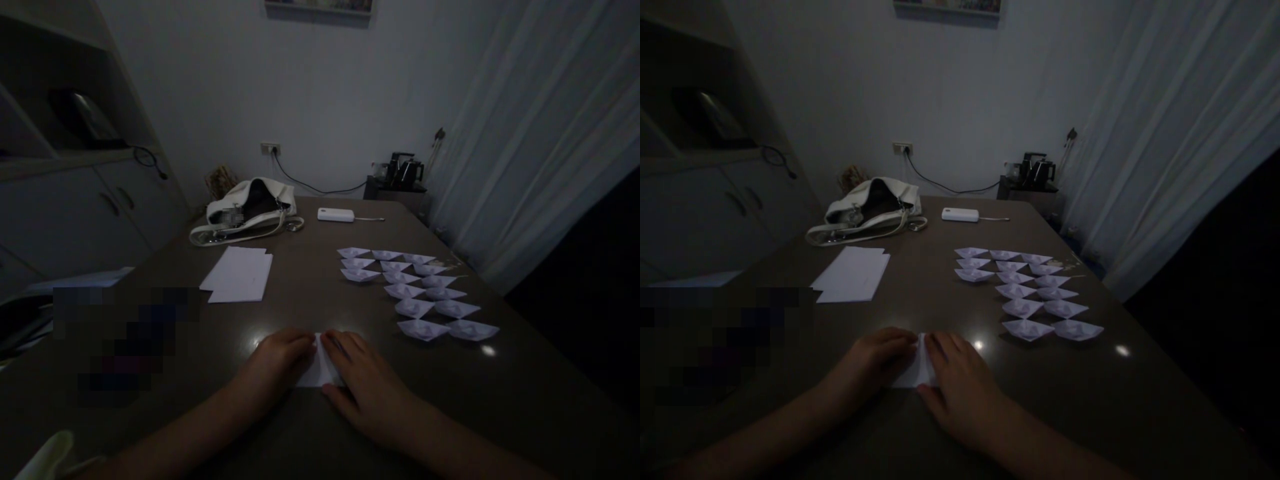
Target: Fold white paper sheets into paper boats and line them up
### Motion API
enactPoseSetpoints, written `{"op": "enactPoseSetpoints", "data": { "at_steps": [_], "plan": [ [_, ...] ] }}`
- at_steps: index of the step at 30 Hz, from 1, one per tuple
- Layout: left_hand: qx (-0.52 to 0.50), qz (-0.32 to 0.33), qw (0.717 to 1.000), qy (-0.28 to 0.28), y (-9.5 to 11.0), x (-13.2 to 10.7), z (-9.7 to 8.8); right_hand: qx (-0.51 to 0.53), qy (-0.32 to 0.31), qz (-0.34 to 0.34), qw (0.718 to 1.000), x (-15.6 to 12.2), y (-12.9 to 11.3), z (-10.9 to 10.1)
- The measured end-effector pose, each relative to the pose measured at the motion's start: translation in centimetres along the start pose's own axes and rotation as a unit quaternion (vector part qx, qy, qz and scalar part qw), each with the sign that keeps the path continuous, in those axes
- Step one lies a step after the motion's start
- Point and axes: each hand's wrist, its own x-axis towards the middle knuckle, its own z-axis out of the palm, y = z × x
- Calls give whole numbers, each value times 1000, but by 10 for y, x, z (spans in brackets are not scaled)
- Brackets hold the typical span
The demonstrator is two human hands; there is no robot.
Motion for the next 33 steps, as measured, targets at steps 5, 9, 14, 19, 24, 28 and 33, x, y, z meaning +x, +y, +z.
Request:
{"op": "enactPoseSetpoints", "data": {
  "at_steps": [5, 9, 14, 19, 24, 28, 33],
  "plan": [
    [8, -4, 999, 46, -5, -2, 5, 3, -9, 16, 1000, 0, 1, -1],
    [12, -35, 997, 71, 0, -1, 5, -5, -12, 15, 1000, 1, -1, -1],
    [8, -26, 997, 74, 5, -1, 4, -6, -6, 7, 1000, 2, -3, -2],
    [-33, -42, 996, 77, 7, -1, 6, 10, 3, 4, 1000, 1, -3, -2],
    [-72, -54, 992, 89, 8, 2, 2, 74, 32, 5, 997, 4, 8, -4],
    [-160, -96, 978, 89, 2, 10, -8, 112, 92, 23, 989, 11, 25, -10],
    [-361, -179, 913, 64, -8, 19, -15, 241, 58, -98, 964, 12, 29, -21]
  ]
}}
